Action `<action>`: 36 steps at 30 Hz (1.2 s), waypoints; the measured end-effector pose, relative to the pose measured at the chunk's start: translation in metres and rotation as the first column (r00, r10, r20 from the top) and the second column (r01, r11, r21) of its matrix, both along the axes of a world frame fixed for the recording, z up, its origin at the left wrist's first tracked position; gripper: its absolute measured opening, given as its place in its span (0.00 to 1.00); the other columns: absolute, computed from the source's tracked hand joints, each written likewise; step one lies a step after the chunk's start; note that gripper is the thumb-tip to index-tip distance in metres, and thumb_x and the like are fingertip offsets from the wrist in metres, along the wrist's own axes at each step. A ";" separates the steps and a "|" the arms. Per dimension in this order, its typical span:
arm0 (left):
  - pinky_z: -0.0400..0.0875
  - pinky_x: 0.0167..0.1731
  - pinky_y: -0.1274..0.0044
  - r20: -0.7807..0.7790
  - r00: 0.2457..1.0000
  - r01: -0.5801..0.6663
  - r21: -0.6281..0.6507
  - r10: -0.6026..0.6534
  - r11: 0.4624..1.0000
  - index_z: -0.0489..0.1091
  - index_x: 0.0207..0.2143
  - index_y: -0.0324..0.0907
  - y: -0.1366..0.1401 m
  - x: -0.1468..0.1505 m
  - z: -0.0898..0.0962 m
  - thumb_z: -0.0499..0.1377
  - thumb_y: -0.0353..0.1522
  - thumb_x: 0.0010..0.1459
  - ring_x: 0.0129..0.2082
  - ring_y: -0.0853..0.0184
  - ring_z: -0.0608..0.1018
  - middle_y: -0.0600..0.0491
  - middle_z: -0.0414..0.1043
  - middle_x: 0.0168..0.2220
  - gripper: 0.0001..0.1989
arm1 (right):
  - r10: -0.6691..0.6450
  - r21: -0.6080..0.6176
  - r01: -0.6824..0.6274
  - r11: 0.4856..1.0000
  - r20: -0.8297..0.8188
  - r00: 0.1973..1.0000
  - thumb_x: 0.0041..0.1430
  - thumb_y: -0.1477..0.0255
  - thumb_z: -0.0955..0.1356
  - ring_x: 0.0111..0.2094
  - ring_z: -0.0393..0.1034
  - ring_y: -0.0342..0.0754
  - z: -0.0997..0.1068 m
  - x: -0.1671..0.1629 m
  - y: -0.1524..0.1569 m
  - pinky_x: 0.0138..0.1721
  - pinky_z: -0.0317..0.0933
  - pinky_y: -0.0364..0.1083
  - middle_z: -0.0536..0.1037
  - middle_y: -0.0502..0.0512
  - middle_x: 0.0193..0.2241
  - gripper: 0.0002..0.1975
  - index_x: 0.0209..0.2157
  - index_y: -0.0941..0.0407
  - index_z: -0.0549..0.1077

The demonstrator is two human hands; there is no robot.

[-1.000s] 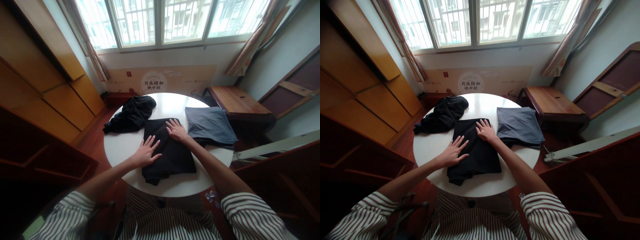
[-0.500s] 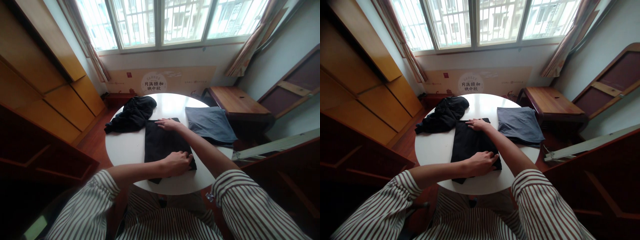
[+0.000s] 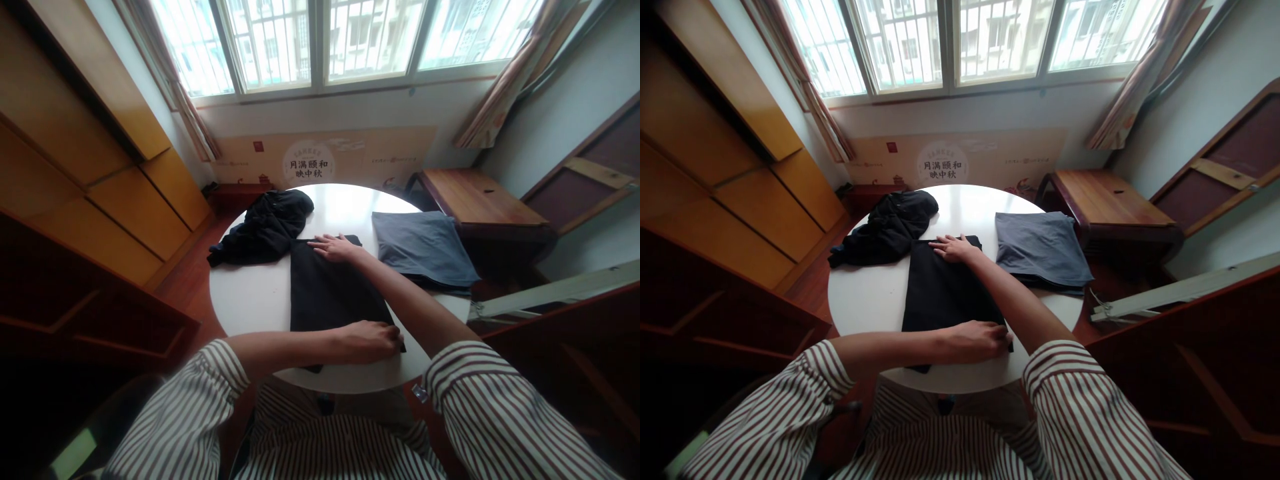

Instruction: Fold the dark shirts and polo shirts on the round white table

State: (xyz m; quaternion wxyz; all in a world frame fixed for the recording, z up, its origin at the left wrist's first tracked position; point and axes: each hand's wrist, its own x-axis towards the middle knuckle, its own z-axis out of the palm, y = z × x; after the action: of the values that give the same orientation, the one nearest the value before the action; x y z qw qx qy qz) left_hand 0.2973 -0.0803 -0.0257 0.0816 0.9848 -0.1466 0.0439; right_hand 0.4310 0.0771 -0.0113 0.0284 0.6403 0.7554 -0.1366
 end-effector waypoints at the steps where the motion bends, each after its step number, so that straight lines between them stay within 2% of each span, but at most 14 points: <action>1: 0.73 0.31 0.74 -0.005 1.000 -0.002 -0.042 0.002 0.999 0.72 0.47 0.32 0.002 -0.003 0.006 0.50 0.29 0.69 0.39 0.61 0.79 0.44 0.75 0.41 0.13 | -0.009 0.036 0.009 0.999 0.006 1.000 0.72 0.58 0.53 0.71 0.39 0.60 0.000 -0.003 -0.003 0.65 0.32 0.71 0.46 0.52 0.71 0.27 0.69 0.44 0.56; 4: 0.73 0.38 0.76 -0.009 0.996 -0.085 -0.196 0.085 0.977 0.73 0.47 0.39 0.021 -0.020 0.026 0.48 0.38 0.71 0.41 0.64 0.79 0.47 0.76 0.42 0.17 | 0.007 0.225 -0.004 0.974 -0.014 1.000 0.72 0.60 0.54 0.71 0.39 0.58 -0.004 -0.011 -0.021 0.67 0.34 0.68 0.49 0.53 0.71 0.26 0.67 0.49 0.61; 6: 0.73 0.42 0.75 -0.008 0.964 -0.260 -0.235 0.265 0.937 0.74 0.42 0.40 0.044 -0.036 0.033 0.45 0.39 0.72 0.41 0.64 0.79 0.47 0.76 0.40 0.19 | 0.013 0.303 0.003 0.953 -0.052 0.999 0.72 0.62 0.53 0.71 0.42 0.55 -0.010 -0.013 -0.036 0.67 0.35 0.66 0.53 0.53 0.70 0.26 0.68 0.50 0.59; 8: 0.71 0.49 0.70 0.026 0.875 -0.467 -0.214 0.483 0.858 0.74 0.42 0.39 0.068 -0.055 0.029 0.44 0.38 0.72 0.45 0.61 0.78 0.45 0.76 0.42 0.20 | -0.053 0.302 0.073 0.951 -0.073 0.996 0.72 0.60 0.53 0.70 0.44 0.56 -0.016 -0.009 -0.049 0.67 0.35 0.67 0.55 0.54 0.69 0.27 0.68 0.51 0.57; 11: 0.60 0.62 0.60 0.045 0.763 -0.633 -0.152 0.645 0.759 0.66 0.59 0.36 0.091 -0.080 0.010 0.50 0.42 0.69 0.63 0.53 0.65 0.38 0.65 0.61 0.24 | -0.219 0.250 0.232 0.940 -0.078 0.973 0.71 0.54 0.53 0.71 0.41 0.61 -0.022 0.002 -0.056 0.65 0.34 0.71 0.51 0.53 0.70 0.29 0.68 0.49 0.59; 13: 0.52 0.65 0.55 -0.008 0.762 -0.645 -0.099 0.648 0.758 0.56 0.67 0.40 0.092 -0.093 -0.001 0.51 0.47 0.67 0.69 0.51 0.54 0.40 0.53 0.69 0.33 | -0.293 0.211 0.307 0.928 -0.097 0.951 0.71 0.53 0.52 0.71 0.39 0.60 -0.024 0.011 -0.054 0.64 0.36 0.73 0.49 0.51 0.71 0.29 0.68 0.45 0.58; 16: 0.46 0.66 0.52 -0.065 0.790 -0.612 -0.048 0.609 0.789 0.52 0.69 0.48 0.082 -0.107 -0.008 0.49 0.50 0.67 0.71 0.51 0.49 0.45 0.46 0.71 0.33 | -0.352 0.190 0.368 0.910 -0.112 0.929 0.71 0.56 0.53 0.71 0.41 0.58 -0.025 0.020 -0.045 0.64 0.40 0.72 0.50 0.49 0.71 0.27 0.68 0.44 0.57; 20: 0.47 0.65 0.51 -0.073 0.822 -0.569 -0.064 0.565 0.820 0.57 0.68 0.49 0.071 -0.117 -0.005 0.49 0.48 0.68 0.71 0.51 0.51 0.46 0.47 0.71 0.29 | -0.380 0.191 0.395 0.899 -0.111 0.918 0.71 0.58 0.53 0.70 0.43 0.59 -0.022 0.022 -0.037 0.64 0.40 0.71 0.52 0.51 0.70 0.27 0.67 0.47 0.59; 23: 0.55 0.65 0.57 -0.034 0.828 -0.556 -0.178 0.559 0.812 0.67 0.61 0.46 0.082 -0.117 -0.001 0.47 0.41 0.70 0.67 0.56 0.60 0.46 0.60 0.66 0.22 | -0.367 0.303 0.378 0.875 -0.095 0.925 0.70 0.61 0.56 0.70 0.43 0.62 -0.013 0.011 -0.046 0.64 0.38 0.72 0.53 0.58 0.70 0.27 0.66 0.53 0.61; 26: 0.67 0.57 0.69 0.055 0.770 -0.573 -0.379 0.636 0.727 0.76 0.50 0.41 0.119 -0.107 0.005 0.46 0.38 0.71 0.54 0.62 0.76 0.46 0.76 0.52 0.20 | -0.246 0.448 0.262 0.855 -0.094 0.965 0.69 0.66 0.58 0.69 0.47 0.59 -0.004 -0.010 -0.070 0.67 0.40 0.64 0.56 0.62 0.68 0.26 0.65 0.58 0.64; 28: 0.69 0.54 0.72 0.134 0.664 -0.618 -0.456 0.736 0.641 0.77 0.45 0.38 0.156 -0.094 0.010 0.49 0.36 0.70 0.48 0.62 0.78 0.44 0.79 0.46 0.18 | -0.128 0.441 0.163 0.883 -0.107 0.986 0.70 0.64 0.58 0.68 0.51 0.57 -0.003 -0.025 -0.091 0.67 0.43 0.62 0.60 0.60 0.67 0.25 0.63 0.56 0.67; 31: 0.67 0.55 0.71 0.131 0.531 -0.696 -0.496 0.837 0.519 0.77 0.46 0.35 0.211 -0.068 0.015 0.57 0.34 0.65 0.50 0.59 0.78 0.41 0.78 0.48 0.14 | -0.049 0.366 0.082 0.927 -0.099 0.994 0.70 0.57 0.58 0.68 0.50 0.60 -0.008 -0.040 -0.120 0.66 0.43 0.66 0.61 0.57 0.67 0.26 0.64 0.51 0.66; 33: 0.69 0.52 0.72 0.026 0.515 -0.726 -0.518 0.857 0.453 0.77 0.46 0.35 0.237 -0.052 0.013 0.62 0.36 0.60 0.48 0.58 0.78 0.41 0.78 0.47 0.16 | -0.033 0.339 0.054 0.939 -0.067 0.997 0.69 0.54 0.58 0.70 0.45 0.63 -0.013 -0.043 -0.133 0.65 0.41 0.69 0.55 0.57 0.69 0.28 0.66 0.49 0.63; 36: 0.71 0.45 0.75 -0.105 0.531 -0.728 -0.564 0.841 0.389 0.80 0.40 0.35 0.258 -0.036 0.006 0.68 0.38 0.52 0.43 0.59 0.80 0.43 0.80 0.42 0.17 | -0.009 0.339 0.021 0.941 -0.036 0.999 0.69 0.51 0.58 0.71 0.39 0.65 -0.018 -0.043 -0.141 0.65 0.37 0.71 0.48 0.55 0.71 0.29 0.67 0.44 0.61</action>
State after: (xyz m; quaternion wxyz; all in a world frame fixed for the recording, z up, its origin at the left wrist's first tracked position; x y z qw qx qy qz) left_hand 0.2610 0.1778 -0.0197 0.3119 0.8569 0.3499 0.2143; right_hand 0.3880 -0.0636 -0.0294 -0.0963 0.6388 0.7632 -0.0156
